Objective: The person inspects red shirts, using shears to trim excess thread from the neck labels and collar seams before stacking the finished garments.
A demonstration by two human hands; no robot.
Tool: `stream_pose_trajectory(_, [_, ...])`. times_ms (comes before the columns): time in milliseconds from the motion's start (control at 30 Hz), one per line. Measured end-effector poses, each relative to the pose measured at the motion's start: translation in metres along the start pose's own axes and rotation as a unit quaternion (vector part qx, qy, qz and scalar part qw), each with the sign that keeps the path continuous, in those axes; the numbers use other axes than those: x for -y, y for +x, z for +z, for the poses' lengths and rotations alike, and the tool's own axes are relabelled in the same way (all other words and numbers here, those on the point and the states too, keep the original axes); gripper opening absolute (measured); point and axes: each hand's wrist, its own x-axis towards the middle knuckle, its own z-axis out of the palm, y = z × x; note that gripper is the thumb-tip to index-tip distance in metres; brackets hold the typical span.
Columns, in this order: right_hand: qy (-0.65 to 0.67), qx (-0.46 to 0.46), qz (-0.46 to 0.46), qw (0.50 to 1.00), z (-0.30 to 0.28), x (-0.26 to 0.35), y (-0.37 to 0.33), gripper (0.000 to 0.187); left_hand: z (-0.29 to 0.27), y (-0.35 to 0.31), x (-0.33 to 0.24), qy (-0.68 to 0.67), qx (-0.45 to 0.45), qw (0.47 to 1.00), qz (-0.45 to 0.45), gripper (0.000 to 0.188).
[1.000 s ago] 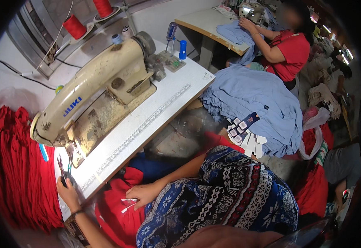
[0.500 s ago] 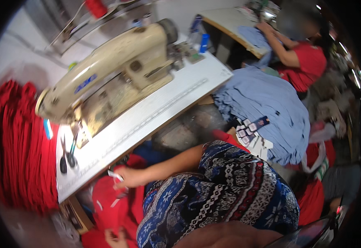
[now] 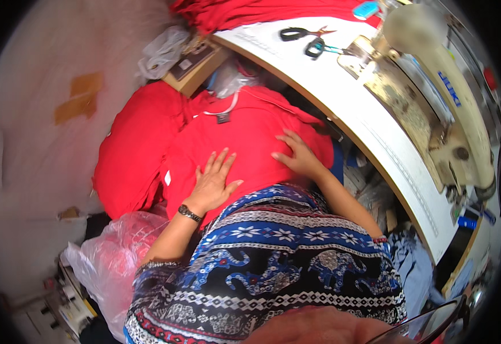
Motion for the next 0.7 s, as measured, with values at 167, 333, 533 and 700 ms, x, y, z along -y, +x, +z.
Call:
stream_pose_trajectory(167, [-0.112,-0.011,0.076,0.991,0.007,-0.027,-0.025,0.062,-0.009,-0.012,0.0,0.041,-0.032,0.998,-0.028,0.072])
stream_pose_trajectory(333, [-0.099,-0.106,0.158,0.977,-0.009,-0.116,-0.057,0.056,-0.027,0.025,0.092,-0.026,-0.139,0.985,-0.097,0.058])
stream_pose_trajectory(533, [-0.058,-0.192,0.212,0.956,-0.028,-0.143,-0.105,0.035,-0.016,0.038,0.199,0.124,-0.238,0.927,-0.263,0.052])
stream_pose_trajectory(700, [-0.042,-0.232,0.201,0.951,-0.019,-0.139,-0.123,0.031,-0.003,0.041,0.205,0.213,-0.214,0.923,-0.238,0.053])
